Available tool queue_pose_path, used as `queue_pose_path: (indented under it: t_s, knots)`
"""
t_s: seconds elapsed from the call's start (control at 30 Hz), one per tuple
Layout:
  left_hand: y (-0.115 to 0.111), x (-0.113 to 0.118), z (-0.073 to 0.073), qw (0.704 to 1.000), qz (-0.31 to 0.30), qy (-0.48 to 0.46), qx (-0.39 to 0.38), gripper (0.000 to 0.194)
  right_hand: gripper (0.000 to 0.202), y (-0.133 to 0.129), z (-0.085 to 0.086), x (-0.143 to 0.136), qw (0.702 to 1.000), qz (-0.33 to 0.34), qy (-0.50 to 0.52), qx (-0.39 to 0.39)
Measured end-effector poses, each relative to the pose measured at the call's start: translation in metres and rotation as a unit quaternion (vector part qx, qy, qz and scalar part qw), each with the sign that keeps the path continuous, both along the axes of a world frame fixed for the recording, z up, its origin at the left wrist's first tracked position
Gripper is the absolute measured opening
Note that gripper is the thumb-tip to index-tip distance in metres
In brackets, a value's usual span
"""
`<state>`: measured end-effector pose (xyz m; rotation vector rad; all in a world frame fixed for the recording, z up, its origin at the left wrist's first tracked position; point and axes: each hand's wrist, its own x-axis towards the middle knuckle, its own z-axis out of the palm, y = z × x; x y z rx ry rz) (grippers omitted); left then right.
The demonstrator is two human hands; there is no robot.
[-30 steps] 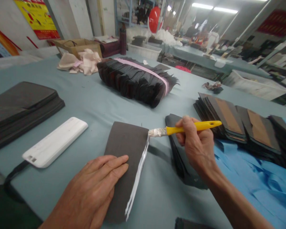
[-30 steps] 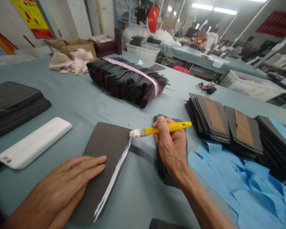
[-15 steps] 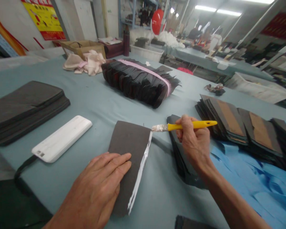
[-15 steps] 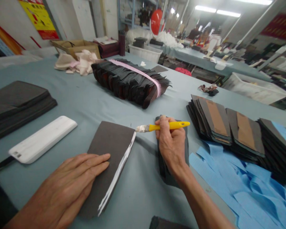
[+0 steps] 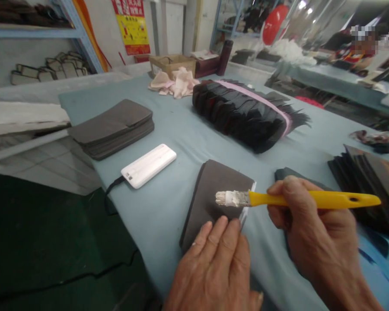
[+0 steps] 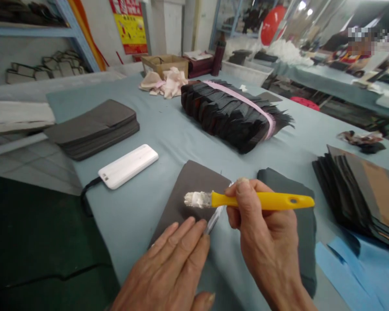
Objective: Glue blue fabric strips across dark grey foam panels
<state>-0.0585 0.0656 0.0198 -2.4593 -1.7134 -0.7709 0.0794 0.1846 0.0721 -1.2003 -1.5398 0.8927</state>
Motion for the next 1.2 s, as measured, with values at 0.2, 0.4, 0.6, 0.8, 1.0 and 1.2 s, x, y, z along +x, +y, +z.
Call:
queue_pose_path:
  t_s: [0.2,0.4,0.6,0.8,1.0,1.2]
  knots:
    - [-0.008,0.011,-0.009,0.998,0.011,-0.046,0.034,0.049,0.052,-0.020,0.006,-0.016,0.996,0.085,-0.020,-0.025]
    - [-0.006,0.019,-0.007,0.985,-0.007,-0.142,-0.094,0.050,0.050,-0.034,0.009,-0.018,0.986,0.136,-0.077,-0.051]
    - [-0.004,0.023,-0.005,0.972,-0.036,-0.165,-0.165,0.044,0.049,-0.044,0.008,-0.026,0.981,0.158,-0.076,-0.086]
    - [-0.004,0.026,-0.012,0.977,-0.031,-0.149,-0.151,0.051,0.053,-0.052,0.004,-0.034,0.972,0.161,-0.065,-0.161]
    - [-0.002,0.023,-0.015,0.983,-0.020,-0.144,-0.114,0.055,0.050,-0.048,0.003,-0.039,0.983,0.108,-0.068,-0.128]
    - [-0.006,0.016,-0.025,0.992,0.001,-0.115,-0.048,0.063,0.049,-0.021,-0.006,-0.040,0.989,0.132,-0.058,-0.035]
